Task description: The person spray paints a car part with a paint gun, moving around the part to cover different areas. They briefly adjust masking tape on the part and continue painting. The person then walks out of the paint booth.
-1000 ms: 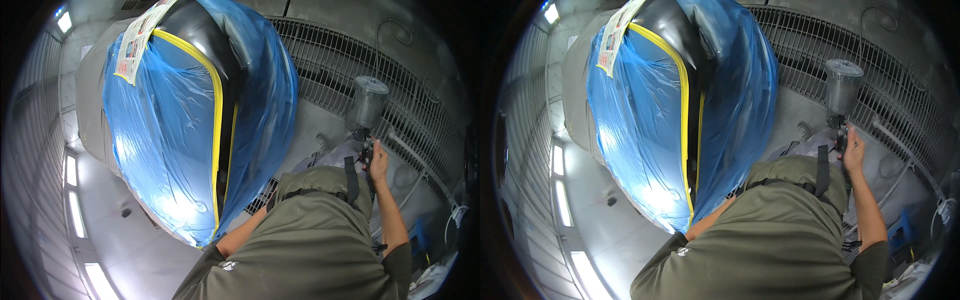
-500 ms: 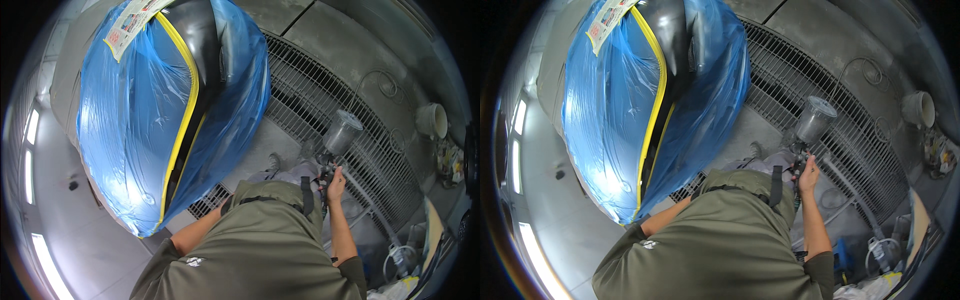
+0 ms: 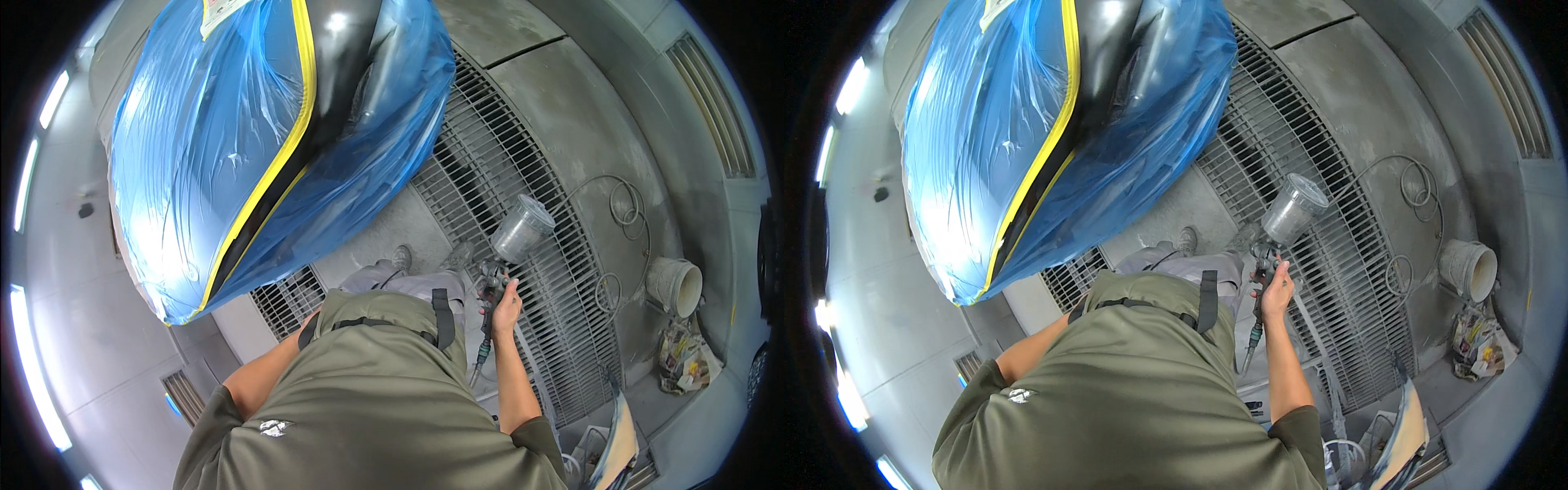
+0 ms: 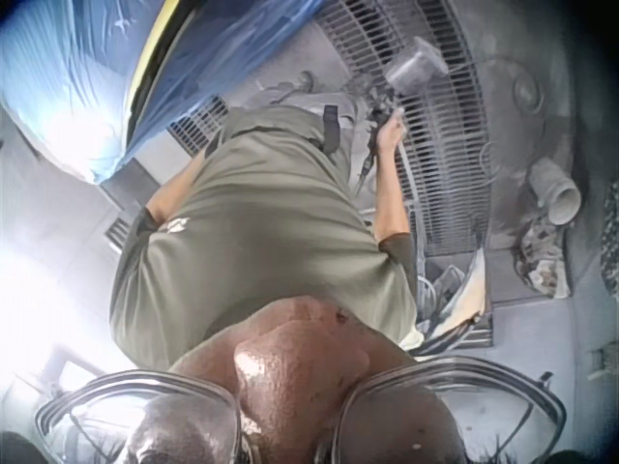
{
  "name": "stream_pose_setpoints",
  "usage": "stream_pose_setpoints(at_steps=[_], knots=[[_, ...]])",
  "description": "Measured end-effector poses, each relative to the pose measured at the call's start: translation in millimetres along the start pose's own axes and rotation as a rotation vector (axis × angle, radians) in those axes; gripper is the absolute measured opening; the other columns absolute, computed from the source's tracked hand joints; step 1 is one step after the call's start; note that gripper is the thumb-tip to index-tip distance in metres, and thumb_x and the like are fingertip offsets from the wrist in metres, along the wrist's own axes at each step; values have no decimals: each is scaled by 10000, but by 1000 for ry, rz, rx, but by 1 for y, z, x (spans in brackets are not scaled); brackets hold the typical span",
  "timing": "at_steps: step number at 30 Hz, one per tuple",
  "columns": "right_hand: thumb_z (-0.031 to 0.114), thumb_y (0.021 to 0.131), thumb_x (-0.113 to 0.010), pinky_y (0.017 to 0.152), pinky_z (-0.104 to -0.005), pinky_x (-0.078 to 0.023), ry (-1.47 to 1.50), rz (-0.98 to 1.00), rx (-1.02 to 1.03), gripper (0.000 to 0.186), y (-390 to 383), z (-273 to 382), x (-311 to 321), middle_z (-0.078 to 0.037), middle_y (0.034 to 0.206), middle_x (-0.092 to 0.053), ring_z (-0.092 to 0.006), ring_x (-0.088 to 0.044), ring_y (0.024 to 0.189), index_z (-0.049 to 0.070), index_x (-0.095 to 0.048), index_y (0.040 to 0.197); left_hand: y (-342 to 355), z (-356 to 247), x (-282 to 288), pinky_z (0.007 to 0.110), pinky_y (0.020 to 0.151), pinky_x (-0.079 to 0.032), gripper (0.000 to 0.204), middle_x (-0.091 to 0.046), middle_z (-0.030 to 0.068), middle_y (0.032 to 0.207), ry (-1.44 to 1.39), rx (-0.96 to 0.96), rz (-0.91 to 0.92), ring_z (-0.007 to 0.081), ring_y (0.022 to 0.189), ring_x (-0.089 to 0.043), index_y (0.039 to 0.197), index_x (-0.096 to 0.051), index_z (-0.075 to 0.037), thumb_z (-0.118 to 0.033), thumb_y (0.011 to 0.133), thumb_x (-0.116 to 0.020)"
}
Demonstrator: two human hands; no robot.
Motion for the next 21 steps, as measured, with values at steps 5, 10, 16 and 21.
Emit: stream_pose_setpoints(at_steps=[5, 10, 16, 21], knots=[[610, 1086, -343, 487, -306, -567, -47, 30, 9, 765, 18, 5, 0, -117, 1028, -714, -215, -740, 842, -28, -503, 1476, -9, -1, -9, 428, 1006, -500, 805, -700, 212, 1275, -49, 28, -18, 326, 1185, -666, 1312, -674, -29, -720, 979, -430], [607, 1089, -342, 482, -306, -565, -29, 67, 14, 758, 27, 8, -1, -123, 1020, -717, -213, -741, 836, -26, -507, 1472, -9, -5, -13, 426, 1006, -500, 815, -701, 210, 1274, -75, 43, -27, 324, 1187, -665, 1306, -681, -31, -731, 975, -428], [593, 1095, -338, 487, -305, -563, -32, 44, 2, 721, 29, 18, 4, -134, 974, -721, -199, -727, 794, -18, -544, 1418, 3, -8, -10, 425, 1007, -500, 826, -702, 208, 1273, -106, 41, -53, 321, 1190, -664, 1298, -688, -33, -744, 971, -425], [581, 1102, -331, 484, -294, -540, 55, 73, 33, 691, 24, 30, 8, -106, 920, -714, -178, -697, 756, 1, -561, 1400, 30, -5, -6, 423, 1007, -499, 836, -703, 207, 1272, -147, 21, -90, 319, 1192, -663, 1292, -695, -34, -755, 967, -422]])
Point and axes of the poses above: each hand's wrist, its own y-axis towards the middle knuckle, its own x-axis out of the back of the hand, z = x × y, the point moved 3 cm from there along y, towards the middle knuckle
